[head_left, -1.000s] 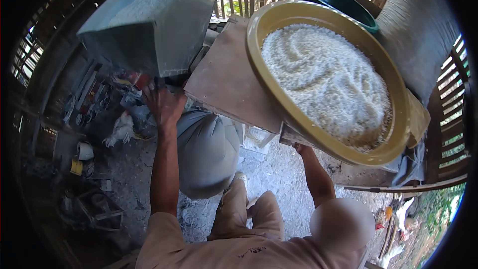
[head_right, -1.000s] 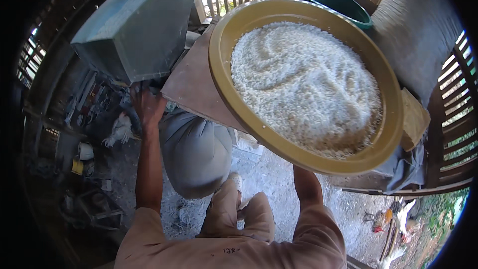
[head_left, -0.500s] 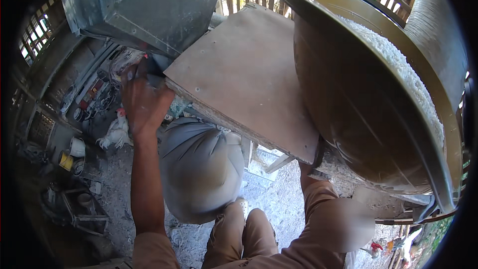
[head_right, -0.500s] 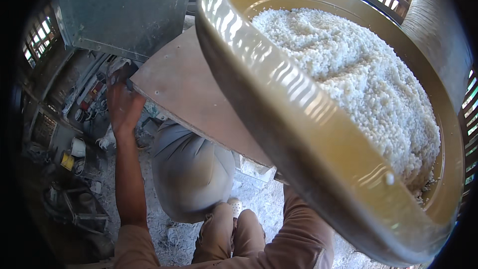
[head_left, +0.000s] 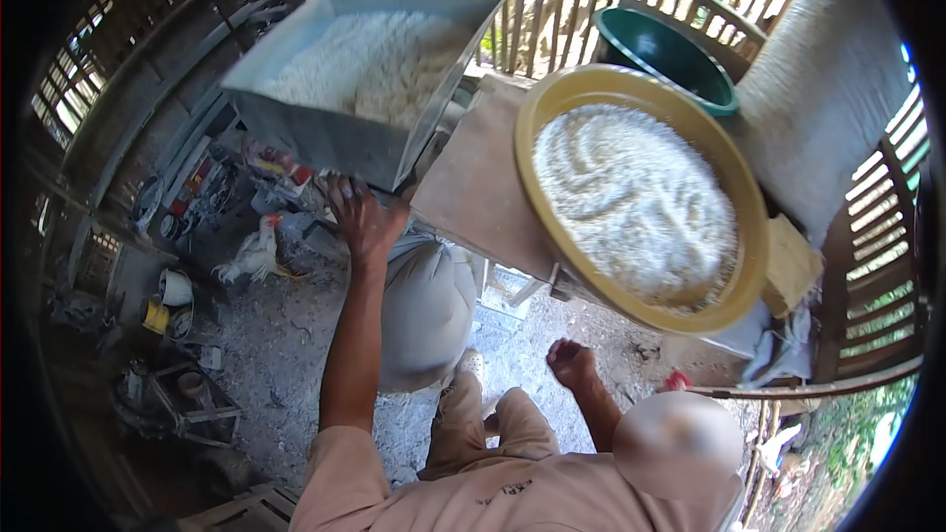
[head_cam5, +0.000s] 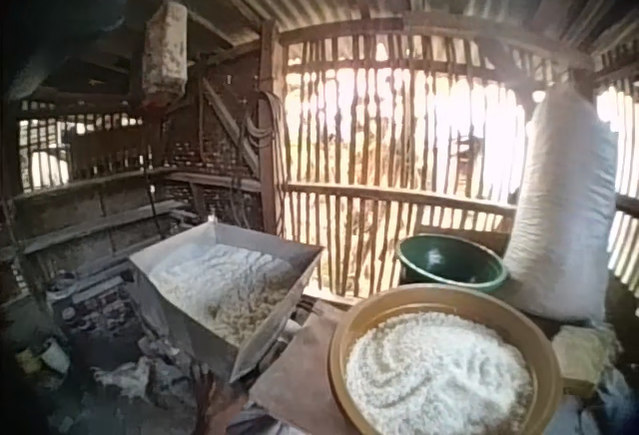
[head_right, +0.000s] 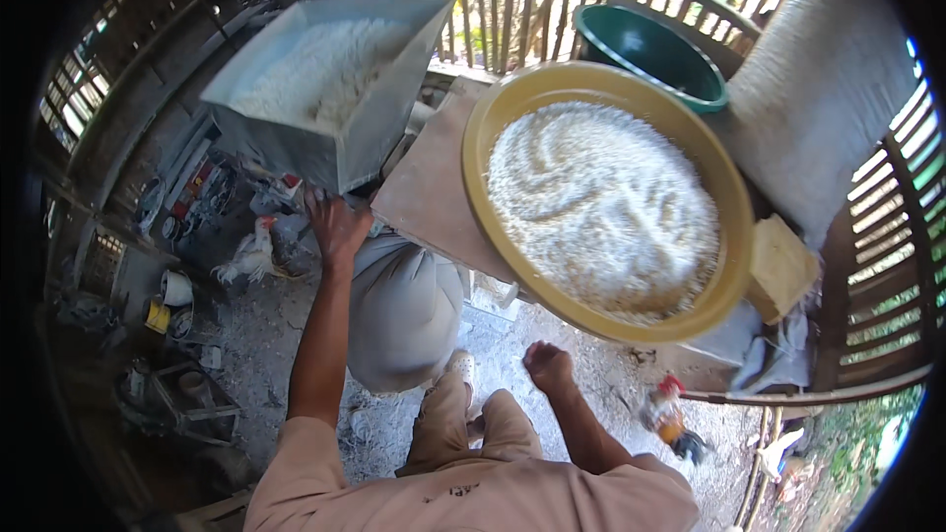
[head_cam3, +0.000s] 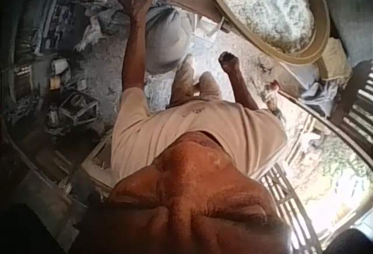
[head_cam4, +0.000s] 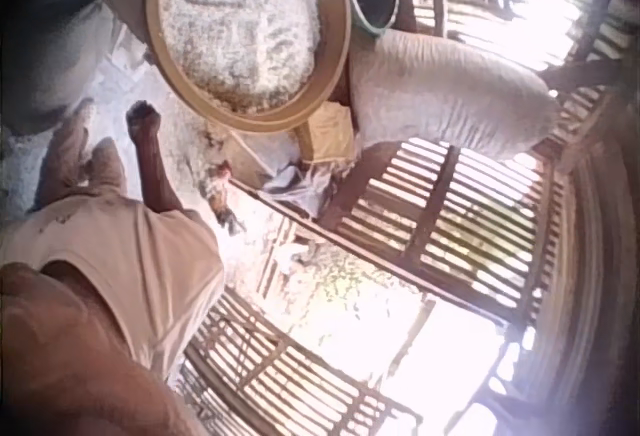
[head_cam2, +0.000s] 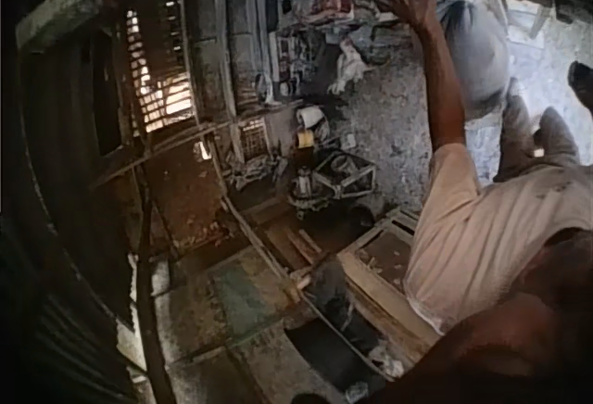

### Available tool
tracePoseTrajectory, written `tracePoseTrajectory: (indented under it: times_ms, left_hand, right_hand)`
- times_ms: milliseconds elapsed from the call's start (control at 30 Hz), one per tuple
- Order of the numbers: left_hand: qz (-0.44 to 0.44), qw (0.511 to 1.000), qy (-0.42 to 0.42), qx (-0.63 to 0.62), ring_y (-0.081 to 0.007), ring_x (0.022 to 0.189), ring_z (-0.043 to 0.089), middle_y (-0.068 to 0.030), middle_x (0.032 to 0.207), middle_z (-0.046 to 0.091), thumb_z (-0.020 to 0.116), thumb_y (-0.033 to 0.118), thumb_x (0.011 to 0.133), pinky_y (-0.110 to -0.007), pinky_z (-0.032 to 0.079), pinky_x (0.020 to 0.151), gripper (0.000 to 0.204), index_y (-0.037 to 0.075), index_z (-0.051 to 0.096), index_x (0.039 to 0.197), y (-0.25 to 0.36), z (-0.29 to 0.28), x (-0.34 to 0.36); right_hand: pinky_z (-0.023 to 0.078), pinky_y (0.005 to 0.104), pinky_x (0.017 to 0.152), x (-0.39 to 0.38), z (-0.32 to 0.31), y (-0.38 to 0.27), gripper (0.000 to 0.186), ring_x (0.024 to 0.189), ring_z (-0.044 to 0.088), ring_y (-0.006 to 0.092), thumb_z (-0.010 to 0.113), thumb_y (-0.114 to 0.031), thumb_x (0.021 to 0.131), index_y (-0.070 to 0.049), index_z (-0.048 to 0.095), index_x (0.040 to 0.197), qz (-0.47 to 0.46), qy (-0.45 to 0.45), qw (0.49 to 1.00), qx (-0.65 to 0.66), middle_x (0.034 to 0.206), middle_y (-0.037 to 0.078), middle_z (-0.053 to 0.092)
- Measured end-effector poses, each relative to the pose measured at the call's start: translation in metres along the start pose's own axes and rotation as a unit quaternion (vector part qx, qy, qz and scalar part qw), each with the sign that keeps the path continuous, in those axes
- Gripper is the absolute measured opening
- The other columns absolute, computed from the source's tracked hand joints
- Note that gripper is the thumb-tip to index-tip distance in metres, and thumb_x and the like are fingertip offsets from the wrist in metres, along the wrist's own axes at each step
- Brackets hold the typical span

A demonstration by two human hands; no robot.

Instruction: The person pours rice from a bowl into the hopper of a milling machine, uses their hands to push the rice through, and moves a bowl on a wooden bench.

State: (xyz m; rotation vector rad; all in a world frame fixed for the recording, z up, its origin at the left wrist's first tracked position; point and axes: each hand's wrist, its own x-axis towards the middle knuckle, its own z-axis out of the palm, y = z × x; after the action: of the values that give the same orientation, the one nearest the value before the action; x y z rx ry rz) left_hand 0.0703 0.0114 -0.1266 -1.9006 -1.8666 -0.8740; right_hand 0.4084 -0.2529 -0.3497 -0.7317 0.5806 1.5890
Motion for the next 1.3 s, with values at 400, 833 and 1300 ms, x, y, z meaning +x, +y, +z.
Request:
tracePoseTrajectory:
  times_ms: [400,833,1300]
  left_hand:
    - [-0.057,0.994,-0.089,0.008,-0.0420,0.124,0.034,-0.0285,0.123,0.048,0.062,0.070,0.066,-0.052,0.022,0.107,0.098,-0.013,0.050,0.117,0.013,-0.019,0.011]
    - [-0.061,0.988,-0.019,-0.140,-0.0415,0.135,0.022,-0.0285,0.133,0.040,0.073,0.035,0.072,-0.051,0.019,0.111,0.069,-0.007,0.050,0.121,0.002,-0.044,-0.011]
    - [-0.294,0.330,-0.381,-0.812,-0.0252,0.125,0.043,-0.0214,0.136,0.041,0.040,0.056,0.093,-0.033,0.033,0.105,0.078,-0.005,0.027,0.139,0.255,-0.176,0.075]
  right_hand:
    - [0.039,0.0249,0.052,-0.381,0.372,-0.010,0.026,0.057,0.039,0.0110,0.044,-0.020,0.095,-0.009,0.046,0.072,-0.252,-0.446,0.853,-0.097,0.069,0.001,0.043]
    - [0.048,0.0352,0.070,-0.239,0.366,-0.085,0.022,0.075,0.063,0.0271,0.069,-0.015,0.078,-0.002,0.067,0.096,-0.574,-0.003,0.291,-0.766,0.087,0.015,0.065]
    - [0.031,0.0408,0.106,-0.264,0.416,0.008,0.046,0.127,0.042,0.0335,0.046,-0.031,0.096,-0.004,0.046,0.133,-0.641,-0.189,0.424,-0.611,0.132,0.020,0.049]
